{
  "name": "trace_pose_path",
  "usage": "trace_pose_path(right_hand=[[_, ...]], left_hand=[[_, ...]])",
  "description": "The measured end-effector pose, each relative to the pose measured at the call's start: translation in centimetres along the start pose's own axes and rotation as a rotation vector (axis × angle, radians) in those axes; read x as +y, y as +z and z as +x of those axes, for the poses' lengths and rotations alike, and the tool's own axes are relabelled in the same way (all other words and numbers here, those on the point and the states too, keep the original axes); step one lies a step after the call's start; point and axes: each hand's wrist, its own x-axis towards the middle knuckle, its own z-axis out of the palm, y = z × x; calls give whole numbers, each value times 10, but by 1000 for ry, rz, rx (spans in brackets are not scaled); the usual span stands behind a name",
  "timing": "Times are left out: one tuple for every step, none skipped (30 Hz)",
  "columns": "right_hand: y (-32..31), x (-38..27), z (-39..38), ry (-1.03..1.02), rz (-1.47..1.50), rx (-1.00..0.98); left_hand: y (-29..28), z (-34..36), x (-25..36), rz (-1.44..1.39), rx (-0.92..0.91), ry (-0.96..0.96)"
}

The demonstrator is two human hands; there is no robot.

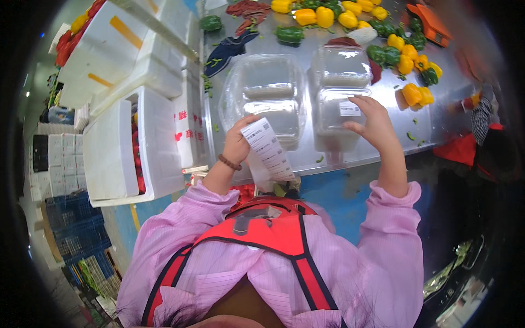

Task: The person places printed labels onto clear plastic containers on a metal worktable, smoothing each label to adhere it. The person also briefly picks up a red bell pepper from a nearby bin and places it back.

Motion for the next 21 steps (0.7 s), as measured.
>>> trace_pose_path(right_hand=[[8,-13,3,4,110,65],[27,-26,7,63,301,22],[48,-40,10,134,481,-19],[66,-62,12,38,548,-25],[85,-83,14,-63,618,-34],[103,-99,15,-21,733,-116],[118,-111,14,29,845,-197],[133,-117,12,87,948,-175],[147,-122,10,144,1050,-155],[154,-129,9,197,1152,-141],[152,-138,7,199,1179,-134],[157,-138,5,204,1139,-143],[162,-138,4,213,1098,-145],[164,-138,4,222,1057,-146],[165,-138,2,257,1083,-130],[167,-137,3,260,1080,-150],[169,-135,4,262,1076,-170],[170,-133,5,265,1073,-189],[170,-132,5,237,1035,-177],[169,-131,6,209,997,-164],[169,-129,6,180,960,-152]], left_hand=[[1,0,3,-38,6,-34],[1,0,6,-76,16,-66],[1,-1,7,-65,55,-42],[3,0,6,-89,44,-40],[4,-1,2,-110,38,-40],[4,-2,1,-127,35,-42],[2,-1,8,-106,17,-56],[-3,-1,21,-82,1,-71],[-6,-1,28,-59,-13,-87],[-7,-4,21,-158,-2,-106],[-6,-8,10,-259,8,-127],[-5,-12,0,-361,17,-145],[-7,-12,4,-394,-19,-193],[-10,-12,11,-427,-57,-241],[-12,-13,16,-460,-95,-289],[-12,-14,16,-431,-82,-257],[-12,-15,16,-401,-70,-225],[-12,-15,16,-371,-58,-193],[-13,-16,15,-301,-75,-185],[-14,-17,13,-232,-93,-178],[-15,-17,12,-162,-110,-170]])
